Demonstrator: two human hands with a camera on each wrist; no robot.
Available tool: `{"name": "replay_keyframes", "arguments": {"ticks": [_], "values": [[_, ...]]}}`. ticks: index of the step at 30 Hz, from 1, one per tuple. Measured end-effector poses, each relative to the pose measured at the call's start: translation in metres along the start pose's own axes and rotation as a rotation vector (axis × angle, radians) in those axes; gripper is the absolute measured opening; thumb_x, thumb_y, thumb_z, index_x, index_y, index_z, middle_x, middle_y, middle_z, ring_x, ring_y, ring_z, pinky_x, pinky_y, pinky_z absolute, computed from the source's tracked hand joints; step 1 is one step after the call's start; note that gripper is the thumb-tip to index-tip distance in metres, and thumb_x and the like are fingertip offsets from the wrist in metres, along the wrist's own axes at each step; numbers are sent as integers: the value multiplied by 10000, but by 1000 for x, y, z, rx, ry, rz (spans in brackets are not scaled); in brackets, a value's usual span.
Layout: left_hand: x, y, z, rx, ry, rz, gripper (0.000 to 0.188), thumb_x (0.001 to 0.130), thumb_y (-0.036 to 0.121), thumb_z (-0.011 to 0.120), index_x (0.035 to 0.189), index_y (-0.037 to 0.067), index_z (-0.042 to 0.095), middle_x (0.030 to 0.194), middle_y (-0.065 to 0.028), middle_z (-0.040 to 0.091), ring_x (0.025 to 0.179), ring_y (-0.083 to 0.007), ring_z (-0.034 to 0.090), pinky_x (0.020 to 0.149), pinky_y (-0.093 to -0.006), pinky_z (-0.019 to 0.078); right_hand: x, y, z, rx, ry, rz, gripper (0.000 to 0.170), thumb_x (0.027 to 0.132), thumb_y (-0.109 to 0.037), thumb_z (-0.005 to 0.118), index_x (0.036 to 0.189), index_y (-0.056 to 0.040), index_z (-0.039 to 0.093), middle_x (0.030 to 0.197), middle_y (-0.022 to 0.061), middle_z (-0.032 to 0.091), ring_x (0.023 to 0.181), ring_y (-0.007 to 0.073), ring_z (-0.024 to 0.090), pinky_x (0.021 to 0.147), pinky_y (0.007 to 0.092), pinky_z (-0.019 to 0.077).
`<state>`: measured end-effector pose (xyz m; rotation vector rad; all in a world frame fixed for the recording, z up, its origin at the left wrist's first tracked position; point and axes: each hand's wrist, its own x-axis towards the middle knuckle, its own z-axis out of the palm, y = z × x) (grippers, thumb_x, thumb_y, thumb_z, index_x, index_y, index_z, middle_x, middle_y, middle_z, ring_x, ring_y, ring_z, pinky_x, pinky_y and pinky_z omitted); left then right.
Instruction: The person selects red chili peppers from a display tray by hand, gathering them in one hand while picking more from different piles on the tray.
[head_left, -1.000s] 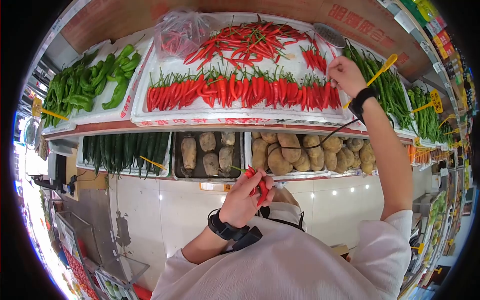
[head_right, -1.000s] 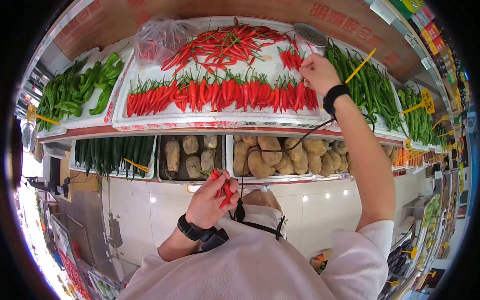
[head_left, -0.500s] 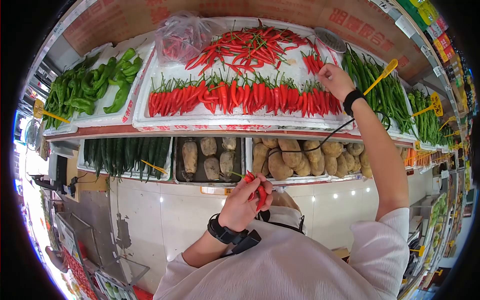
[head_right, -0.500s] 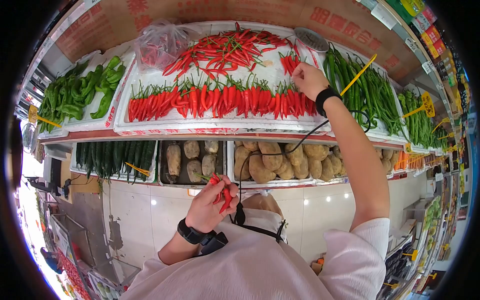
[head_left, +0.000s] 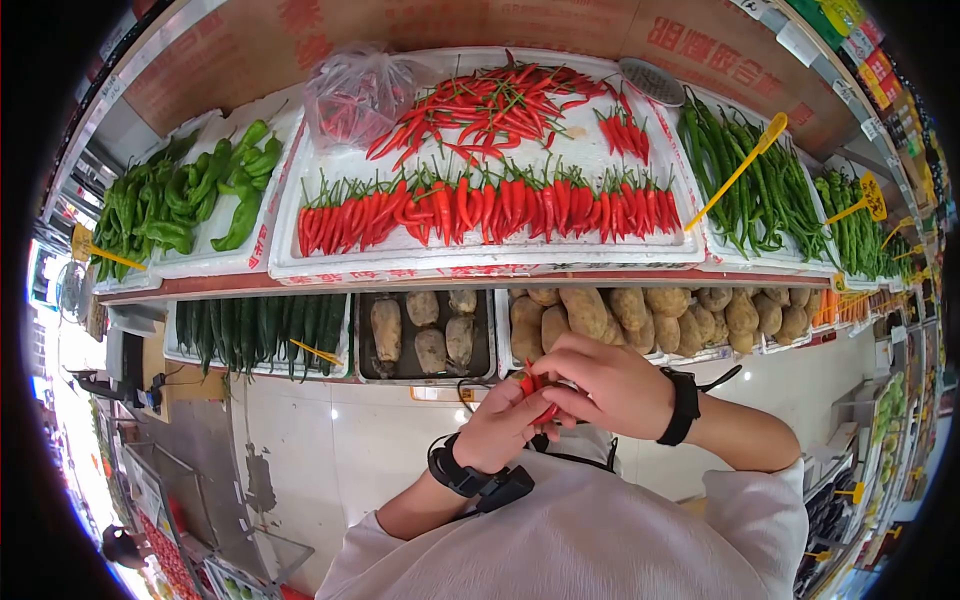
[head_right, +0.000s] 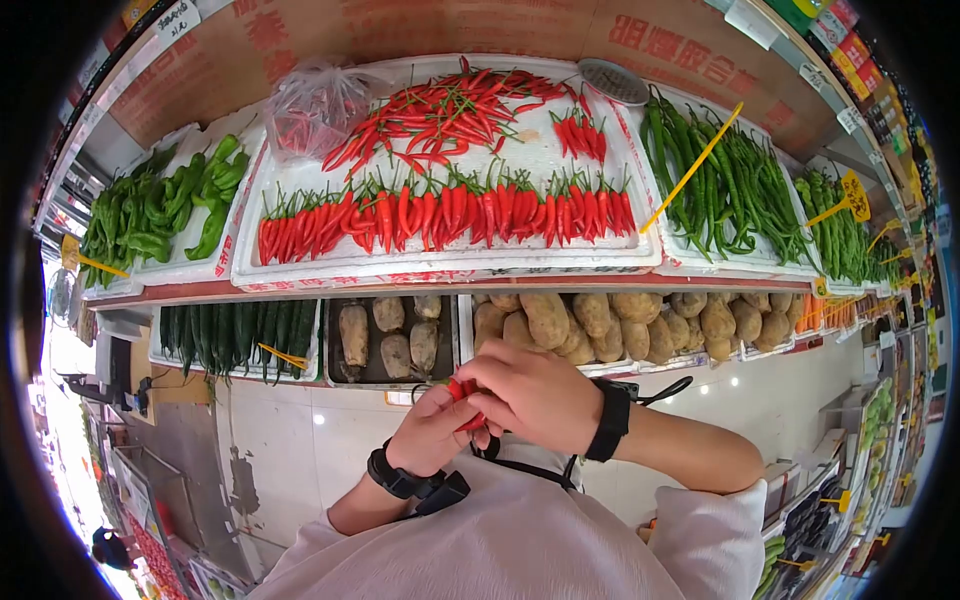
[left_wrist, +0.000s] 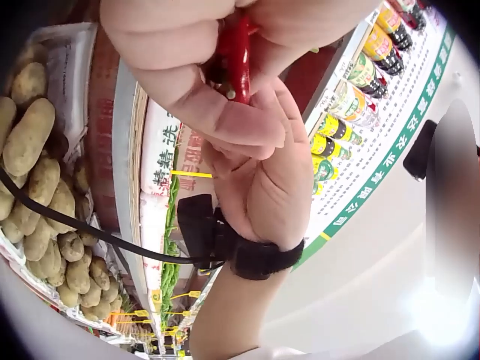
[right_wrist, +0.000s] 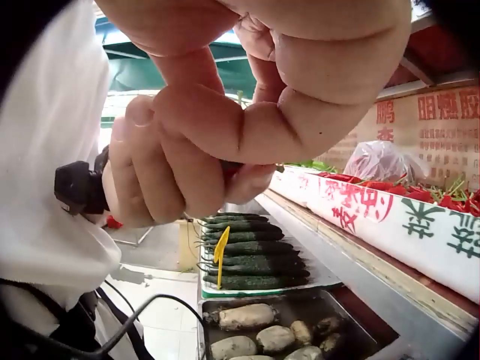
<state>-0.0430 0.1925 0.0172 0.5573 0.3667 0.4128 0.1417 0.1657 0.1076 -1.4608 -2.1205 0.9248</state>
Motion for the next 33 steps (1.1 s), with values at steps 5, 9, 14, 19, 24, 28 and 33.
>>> {"name": "replay_keyframes", "arguments": {"ticks": [5,9,14,19,24,28,33], "values": [[-1,-5,-1,134,-49,-50,229,1005,196,472,1129,13,531,931,-68,621,786,-145,601,664,-271,488,-6,12,1,58,53,22,231,870,-109,640,1080,-39,576,994,100,540,835,252,608,689,336,510],[-4,-3,-3,130,-75,-102,256,1004,187,462,1173,3,519,914,-72,628,763,-144,601,648,-274,484,-9,19,-4,12,-51,-92,177,850,-87,649,1012,-47,590,992,90,539,840,256,603,716,334,505],[-10,2,5,-64,54,-77,323,998,175,463,1258,-13,501,985,-73,621,845,-192,650,665,-278,513,-9,17,-14,-118,-133,-162,133,843,-104,649,943,-47,580,971,75,538,832,241,594,708,338,502],[-9,8,-4,-146,9,-122,377,981,147,440,1299,-58,442,1087,-164,624,889,-279,683,637,-287,562,-8,6,-16,-503,-134,-353,108,745,-143,617,796,-67,559,885,51,496,872,212,543,679,320,493],[-13,11,-6,-188,63,-110,242,988,162,427,1140,1,524,1035,-188,656,824,-267,692,607,-270,557,-6,4,-27,-426,-62,-359,88,741,-125,651,789,-85,589,837,19,513,809,189,545,663,311,497],[-13,9,-14,-65,-5,-19,197,1007,186,441,1103,41,534,913,-88,651,751,-160,659,569,-237,504,-5,9,-40,-239,-40,-277,135,752,-93,712,873,-85,653,852,17,551,797,183,561,652,294,496],[-12,10,-8,-139,20,-52,171,1014,168,444,1094,46,533,900,-70,639,680,-96,590,564,-207,458,-8,2,-40,330,-43,16,162,814,-34,696,970,-67,675,915,33,574,832,140,585,681,249,485]]}}
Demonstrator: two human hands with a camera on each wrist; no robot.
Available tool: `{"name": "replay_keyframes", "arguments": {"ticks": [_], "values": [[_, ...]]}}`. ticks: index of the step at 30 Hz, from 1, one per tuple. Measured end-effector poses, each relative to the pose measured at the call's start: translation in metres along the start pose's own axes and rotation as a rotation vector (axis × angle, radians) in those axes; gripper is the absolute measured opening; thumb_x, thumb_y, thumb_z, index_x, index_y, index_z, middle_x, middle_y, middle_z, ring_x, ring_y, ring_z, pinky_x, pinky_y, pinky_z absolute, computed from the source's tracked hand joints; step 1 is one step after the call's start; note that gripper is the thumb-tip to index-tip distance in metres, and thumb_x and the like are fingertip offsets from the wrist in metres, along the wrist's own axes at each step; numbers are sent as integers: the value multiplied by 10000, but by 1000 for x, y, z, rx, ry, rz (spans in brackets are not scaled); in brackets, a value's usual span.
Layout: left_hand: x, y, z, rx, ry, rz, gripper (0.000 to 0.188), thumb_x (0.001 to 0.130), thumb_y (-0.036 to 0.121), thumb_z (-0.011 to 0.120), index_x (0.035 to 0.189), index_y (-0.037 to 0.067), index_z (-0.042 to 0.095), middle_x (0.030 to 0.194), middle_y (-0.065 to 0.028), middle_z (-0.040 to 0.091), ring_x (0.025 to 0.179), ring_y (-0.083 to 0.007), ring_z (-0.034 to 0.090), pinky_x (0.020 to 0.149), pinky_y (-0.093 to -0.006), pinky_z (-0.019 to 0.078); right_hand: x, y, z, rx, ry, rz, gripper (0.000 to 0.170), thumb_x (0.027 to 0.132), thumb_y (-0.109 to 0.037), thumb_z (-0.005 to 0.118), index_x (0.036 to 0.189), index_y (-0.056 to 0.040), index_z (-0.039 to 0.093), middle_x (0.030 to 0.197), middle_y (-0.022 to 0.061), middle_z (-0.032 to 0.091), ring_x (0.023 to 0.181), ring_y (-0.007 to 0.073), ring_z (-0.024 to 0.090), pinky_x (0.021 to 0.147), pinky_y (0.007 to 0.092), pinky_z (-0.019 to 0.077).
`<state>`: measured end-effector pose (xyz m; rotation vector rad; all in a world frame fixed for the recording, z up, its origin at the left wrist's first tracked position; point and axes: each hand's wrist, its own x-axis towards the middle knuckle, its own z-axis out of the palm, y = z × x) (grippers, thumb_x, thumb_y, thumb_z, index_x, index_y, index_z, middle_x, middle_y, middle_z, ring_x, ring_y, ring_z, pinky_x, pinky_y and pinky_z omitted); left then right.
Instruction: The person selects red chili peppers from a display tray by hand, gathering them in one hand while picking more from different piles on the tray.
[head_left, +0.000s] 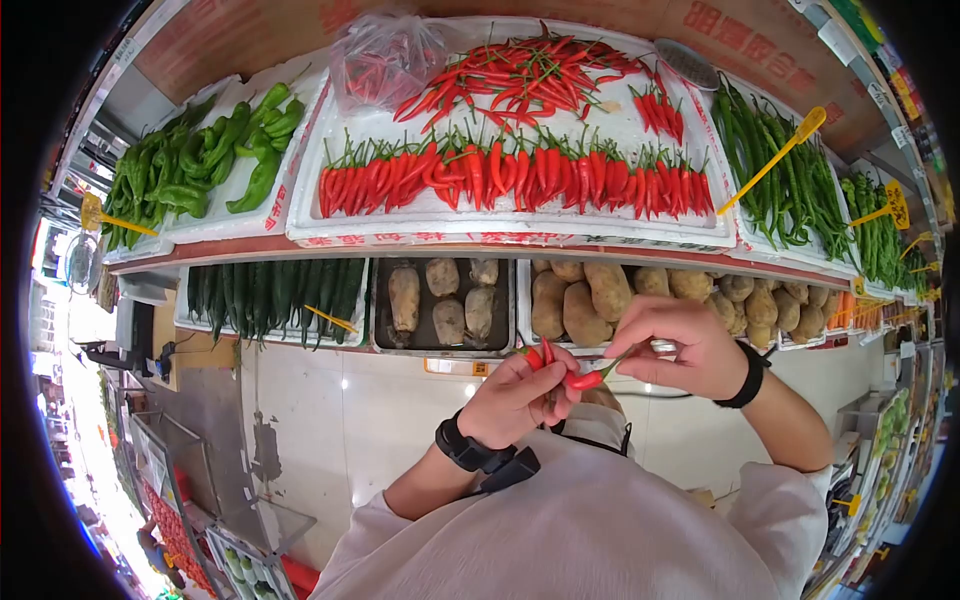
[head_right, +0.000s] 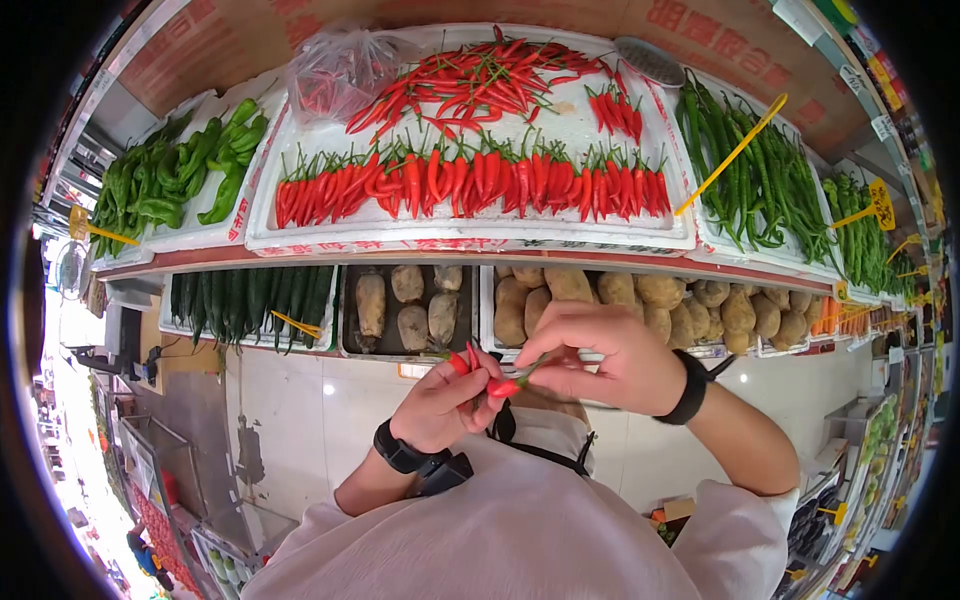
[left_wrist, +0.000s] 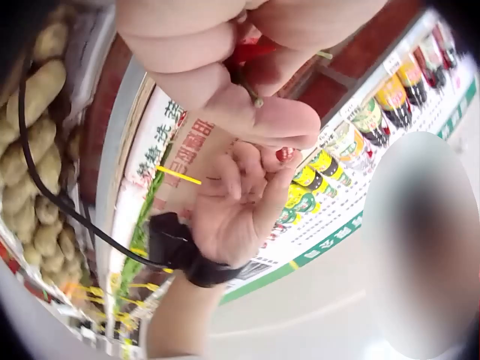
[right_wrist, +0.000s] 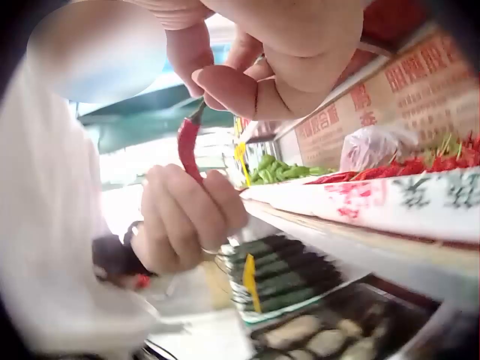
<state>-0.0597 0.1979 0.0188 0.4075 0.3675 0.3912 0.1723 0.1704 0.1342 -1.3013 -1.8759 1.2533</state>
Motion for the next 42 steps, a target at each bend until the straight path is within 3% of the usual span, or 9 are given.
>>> {"name": "replay_keyframes", "arguments": {"ticks": [3,7,11,15,20,27,34,37,42], "values": [[4,-3,-2,-320,-192,-47,176,1015,167,439,1096,41,531,906,-57,624,661,-81,568,564,-192,446,5,-1,27,603,185,51,162,840,-17,669,999,-48,667,954,52,573,863,122,588,710,234,479],[5,-3,16,-299,9,-43,200,1015,166,440,1130,38,540,893,-52,611,629,-75,534,563,-179,434,10,11,34,278,44,-94,242,867,-29,655,1105,-54,622,998,43,575,878,112,579,727,235,485],[10,0,6,-271,-59,-20,221,1011,177,448,1157,44,546,866,-62,614,620,-90,535,536,-194,420,12,3,16,394,285,3,123,893,-64,637,1014,-46,631,959,19,593,835,80,569,705,227,478],[8,-1,2,-249,4,12,225,1011,174,434,1162,37,531,839,-81,614,585,-95,525,479,-206,400,23,28,-77,-63,572,129,87,888,-101,643,909,-24,609,669,-6,573,631,76,543,625,238,466],[9,-3,3,-222,-8,6,212,1006,161,440,1144,38,543,822,-84,611,573,-104,519,473,-203,388,35,84,-140,-832,759,405,212,809,-183,681,857,12,614,740,176,649,712,314,651,653,382,508],[5,-3,-1,-191,-17,43,193,999,158,453,1104,38,561,807,-79,601,573,-109,508,467,-206,365,54,116,-142,-772,668,699,209,837,-202,621,877,2,643,803,236,657,816,409,640,771,456,524],[5,2,3,-73,74,52,245,999,175,456,1185,44,545,854,-102,623,543,-96,459,488,-209,345,42,82,-121,-831,733,323,155,867,-151,587,914,-8,628,751,210,652,701,347,646,660,408,509],[8,4,5,65,-4,50,296,1001,176,448,1267,52,493,893,-119,639,518,-89,439,484,-209,335,39,28,-62,-362,524,156,111,889,-122,589,955,-41,627,756,83,652,667,152,627,607,301,491],[14,2,15,354,-90,69,271,1021,169,411,1261,51,450,936,-114,643,498,-49,367,479,-189,309,33,6,20,-304,3,23,186,900,-173,614,1028,-39,613,823,61,607,636,173,629,580,306,495]]}}
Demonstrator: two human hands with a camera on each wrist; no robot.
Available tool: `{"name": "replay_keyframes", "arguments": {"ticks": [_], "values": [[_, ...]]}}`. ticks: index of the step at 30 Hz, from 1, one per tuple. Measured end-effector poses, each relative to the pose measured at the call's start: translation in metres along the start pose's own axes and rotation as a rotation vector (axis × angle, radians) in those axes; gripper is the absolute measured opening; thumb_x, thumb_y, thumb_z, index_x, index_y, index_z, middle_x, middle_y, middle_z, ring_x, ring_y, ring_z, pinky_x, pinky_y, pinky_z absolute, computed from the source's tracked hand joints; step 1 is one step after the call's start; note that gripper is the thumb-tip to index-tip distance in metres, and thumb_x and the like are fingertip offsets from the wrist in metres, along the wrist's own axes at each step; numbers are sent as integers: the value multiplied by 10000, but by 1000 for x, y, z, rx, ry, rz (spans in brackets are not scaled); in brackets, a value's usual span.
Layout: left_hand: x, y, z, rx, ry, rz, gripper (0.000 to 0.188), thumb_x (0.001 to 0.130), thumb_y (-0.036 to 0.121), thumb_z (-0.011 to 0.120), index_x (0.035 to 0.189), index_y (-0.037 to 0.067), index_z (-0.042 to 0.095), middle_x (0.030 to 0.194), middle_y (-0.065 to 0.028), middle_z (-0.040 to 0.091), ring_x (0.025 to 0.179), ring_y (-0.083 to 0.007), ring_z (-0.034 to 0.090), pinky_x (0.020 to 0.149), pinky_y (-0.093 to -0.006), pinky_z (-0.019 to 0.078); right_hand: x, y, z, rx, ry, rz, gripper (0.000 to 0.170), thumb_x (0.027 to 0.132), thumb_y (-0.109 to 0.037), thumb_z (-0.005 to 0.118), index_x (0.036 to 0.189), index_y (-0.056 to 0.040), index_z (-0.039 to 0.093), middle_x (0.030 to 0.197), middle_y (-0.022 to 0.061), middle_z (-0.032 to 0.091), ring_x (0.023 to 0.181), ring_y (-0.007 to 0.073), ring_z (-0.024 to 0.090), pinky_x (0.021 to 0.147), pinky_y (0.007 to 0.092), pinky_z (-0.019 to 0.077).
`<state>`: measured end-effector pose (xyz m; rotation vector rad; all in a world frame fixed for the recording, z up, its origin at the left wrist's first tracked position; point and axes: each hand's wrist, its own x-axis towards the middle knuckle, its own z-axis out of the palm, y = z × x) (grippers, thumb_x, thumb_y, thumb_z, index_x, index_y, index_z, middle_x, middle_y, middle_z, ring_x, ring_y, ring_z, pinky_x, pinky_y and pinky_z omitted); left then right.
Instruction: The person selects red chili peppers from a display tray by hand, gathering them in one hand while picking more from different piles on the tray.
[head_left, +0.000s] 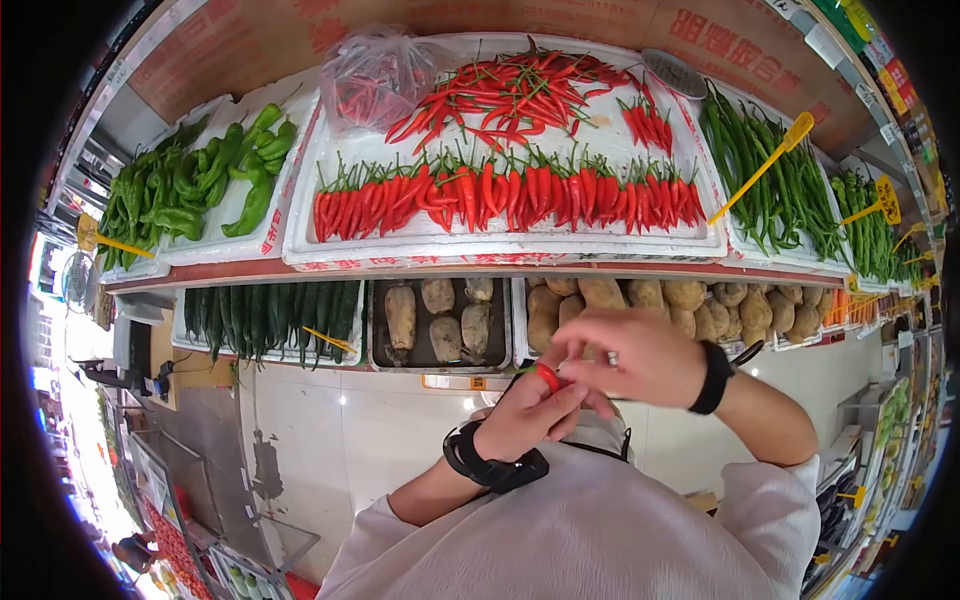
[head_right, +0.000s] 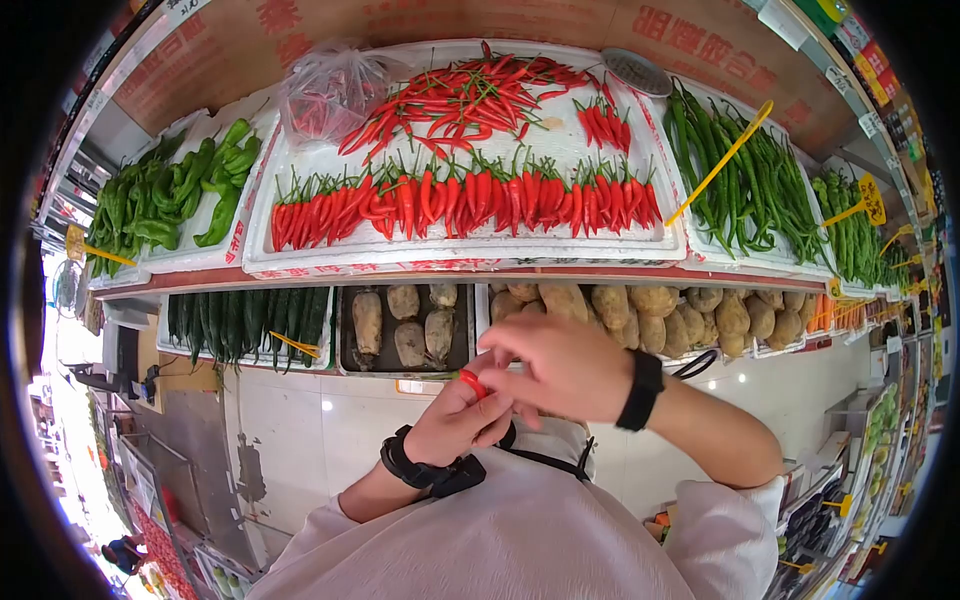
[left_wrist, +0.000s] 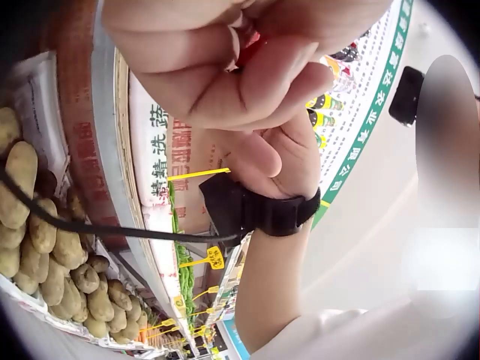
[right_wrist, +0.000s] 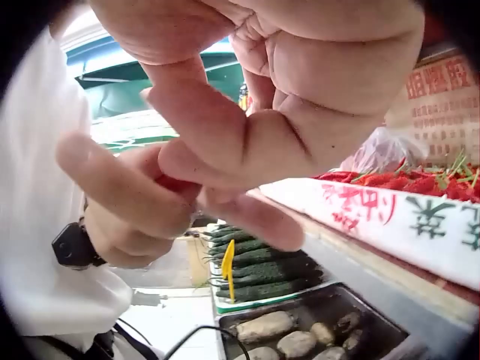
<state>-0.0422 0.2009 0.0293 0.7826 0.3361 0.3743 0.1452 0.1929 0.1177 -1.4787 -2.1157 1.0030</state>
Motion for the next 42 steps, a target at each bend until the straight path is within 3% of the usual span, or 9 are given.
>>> {"name": "replay_keyframes", "arguments": {"ticks": [4,7,10,18,22,25,29,37,42], "values": [[1,-7,-3,140,-66,38,214,1022,151,384,1180,45,483,939,-102,640,517,-34,358,477,-180,297,0,-13,5,226,-139,123,132,897,-60,585,1022,-29,612,819,65,609,502,138,616,562,279,491],[-1,-1,2,69,-10,23,232,1012,122,390,1181,32,521,924,-97,637,530,-36,364,475,-189,299,-2,-7,1,338,-158,117,119,886,-57,599,999,-24,616,799,55,599,570,149,630,574,289,495],[-3,1,5,-79,111,17,260,1000,97,404,1212,20,534,906,-97,637,535,-38,364,475,-190,294,-5,6,-2,103,88,-67,105,870,-51,618,972,-30,624,808,51,589,660,165,627,595,303,493],[-7,4,-7,241,213,135,307,1000,64,392,1280,4,500,929,-118,646,549,-52,394,499,-195,325,-17,-2,2,-166,85,-22,100,827,-66,661,922,-59,630,837,67,563,746,244,589,640,333,484],[-3,-4,-5,110,253,180,325,1020,116,369,1308,-6,458,1018,-143,650,621,-80,481,567,-209,403,-16,5,-3,-368,138,-148,109,828,-80,663,926,-63,620,831,80,564,737,250,582,642,333,483],[-5,0,-4,99,283,202,347,1032,161,356,1328,-4,428,1083,-159,639,671,-100,518,600,-214,433,-12,20,-31,-327,259,-103,88,848,-80,624,931,-67,599,853,89,572,736,256,595,620,342,484],[-10,-4,-11,64,274,216,355,1036,190,361,1336,12,423,1107,-169,630,679,-109,522,594,-211,434,-4,71,-86,-115,560,201,171,841,-13,626,1007,-16,588,743,54,602,624,120,594,562,272,461],[-13,-6,-6,78,226,152,326,1029,177,372,1313,36,447,1060,-156,645,613,-87,487,573,-194,411,15,152,-122,180,551,591,170,885,-66,596,1019,12,526,685,76,592,510,131,609,443,264,484],[-14,-10,-10,61,217,151,299,999,107,407,1284,35,461,910,-96,631,615,-47,437,579,-174,364,11,135,-118,17,584,514,161,903,-85,569,1032,0,526,742,66,586,490,117,581,422,259,444]]}}
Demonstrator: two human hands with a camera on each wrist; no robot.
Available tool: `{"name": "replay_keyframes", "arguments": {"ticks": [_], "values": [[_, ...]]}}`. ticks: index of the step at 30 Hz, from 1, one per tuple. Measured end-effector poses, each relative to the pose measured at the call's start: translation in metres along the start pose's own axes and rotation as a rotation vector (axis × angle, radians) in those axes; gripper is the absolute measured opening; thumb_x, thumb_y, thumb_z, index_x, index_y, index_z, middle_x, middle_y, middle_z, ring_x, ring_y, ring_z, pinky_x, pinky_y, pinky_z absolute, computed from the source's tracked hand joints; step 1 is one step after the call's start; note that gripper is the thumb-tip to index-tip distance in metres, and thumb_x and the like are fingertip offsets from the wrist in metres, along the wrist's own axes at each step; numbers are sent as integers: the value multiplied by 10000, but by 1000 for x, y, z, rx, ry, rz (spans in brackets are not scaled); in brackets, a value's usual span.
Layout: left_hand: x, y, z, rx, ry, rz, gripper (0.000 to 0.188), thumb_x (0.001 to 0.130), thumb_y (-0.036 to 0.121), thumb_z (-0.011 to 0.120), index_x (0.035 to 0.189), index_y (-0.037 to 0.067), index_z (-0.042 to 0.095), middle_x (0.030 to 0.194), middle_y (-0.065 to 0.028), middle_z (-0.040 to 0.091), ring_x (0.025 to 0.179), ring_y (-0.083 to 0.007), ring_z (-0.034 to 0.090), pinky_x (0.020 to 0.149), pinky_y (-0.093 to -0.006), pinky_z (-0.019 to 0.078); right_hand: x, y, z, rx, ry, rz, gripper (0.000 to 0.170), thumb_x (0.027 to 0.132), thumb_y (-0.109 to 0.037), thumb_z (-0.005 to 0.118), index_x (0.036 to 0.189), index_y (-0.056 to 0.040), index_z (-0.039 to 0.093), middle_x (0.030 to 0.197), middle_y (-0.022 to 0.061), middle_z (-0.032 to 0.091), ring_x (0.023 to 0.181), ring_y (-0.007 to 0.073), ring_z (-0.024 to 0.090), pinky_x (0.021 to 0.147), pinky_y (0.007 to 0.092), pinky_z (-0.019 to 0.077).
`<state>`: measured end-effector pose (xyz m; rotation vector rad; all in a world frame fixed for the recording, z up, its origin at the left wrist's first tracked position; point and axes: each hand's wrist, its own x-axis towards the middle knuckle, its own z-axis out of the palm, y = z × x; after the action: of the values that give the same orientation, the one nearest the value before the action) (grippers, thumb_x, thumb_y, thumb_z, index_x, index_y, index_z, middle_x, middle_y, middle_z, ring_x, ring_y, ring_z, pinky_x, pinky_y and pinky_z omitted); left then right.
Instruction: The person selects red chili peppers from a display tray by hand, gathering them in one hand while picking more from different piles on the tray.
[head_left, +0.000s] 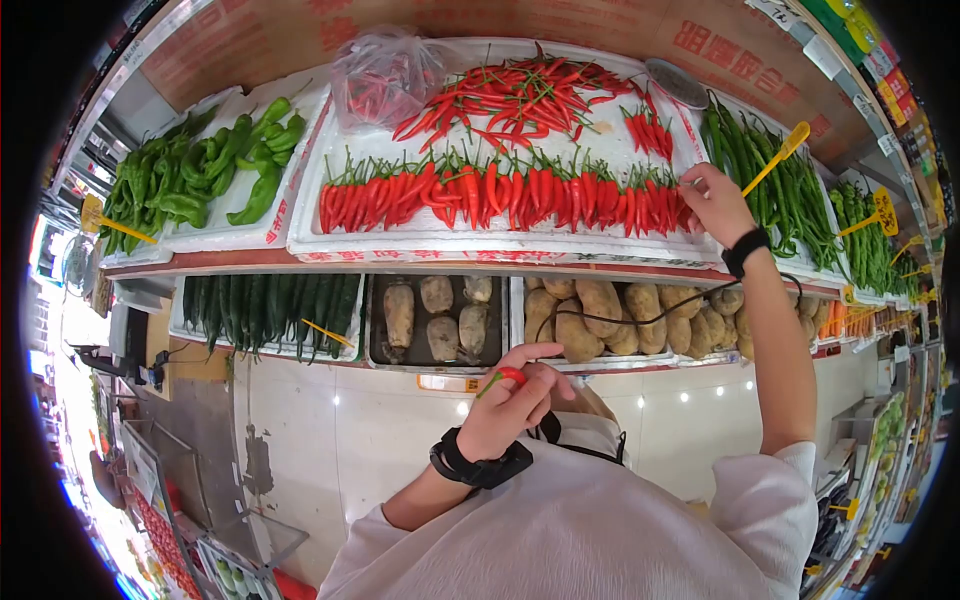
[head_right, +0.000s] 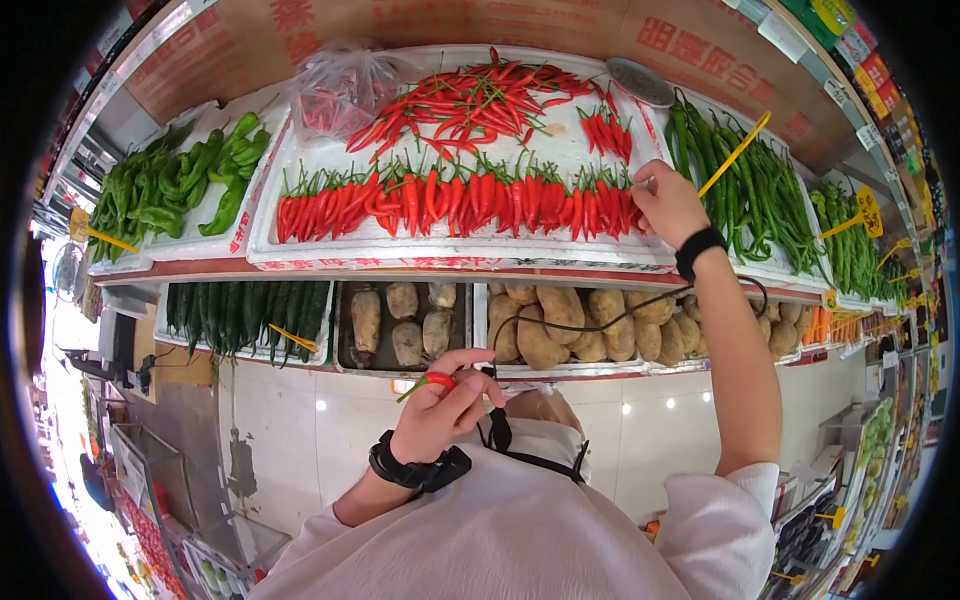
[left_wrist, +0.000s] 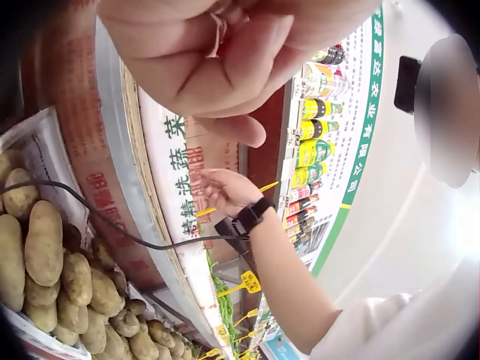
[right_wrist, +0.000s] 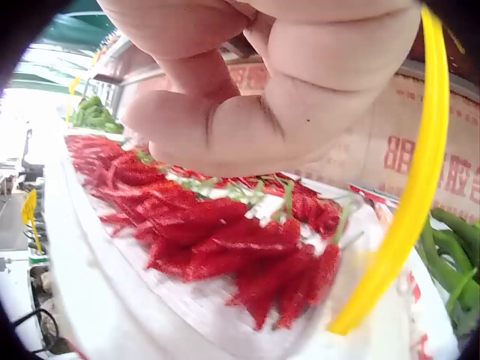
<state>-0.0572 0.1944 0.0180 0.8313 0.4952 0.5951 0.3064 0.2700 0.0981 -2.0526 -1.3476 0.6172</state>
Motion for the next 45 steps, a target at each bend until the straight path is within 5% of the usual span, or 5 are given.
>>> {"name": "replay_keyframes", "arguments": {"ticks": [13,18,28,35,45], "values": [[28,2,29,934,-323,69,186,798,37,533,957,-54,569,923,-210,620,855,-371,593,771,-394,483,-168,-71,54,-120,-529,-763,235,810,-121,703,1028,-86,621,975,52,557,773,215,620,639,303,528],[42,29,52,381,-246,-207,249,957,101,543,1187,6,538,953,-52,653,784,-74,599,647,-237,487,-167,-43,29,114,-249,-615,171,781,-15,692,927,-47,610,935,70,582,745,230,616,620,310,510],[88,31,98,512,-122,209,216,863,-64,618,1068,4,613,887,-61,616,734,-94,586,643,-243,482,-148,18,4,722,-256,-387,193,781,58,705,937,-9,613,931,78,593,795,143,610,650,257,515],[115,56,149,735,-288,8,160,862,49,669,1013,3,642,904,-58,674,746,-73,621,611,-220,492,-120,61,-20,876,-227,-523,236,784,66,693,992,-7,608,984,99,595,879,163,625,722,269,526],[176,63,176,1206,327,119,348,849,1,658,1140,13,468,745,6,584,663,-57,551,590,-220,440,-97,119,-27,1083,-389,-583,563,799,80,652,1296,-30,412,1095,96,578,831,119,613,662,249,499]]}}
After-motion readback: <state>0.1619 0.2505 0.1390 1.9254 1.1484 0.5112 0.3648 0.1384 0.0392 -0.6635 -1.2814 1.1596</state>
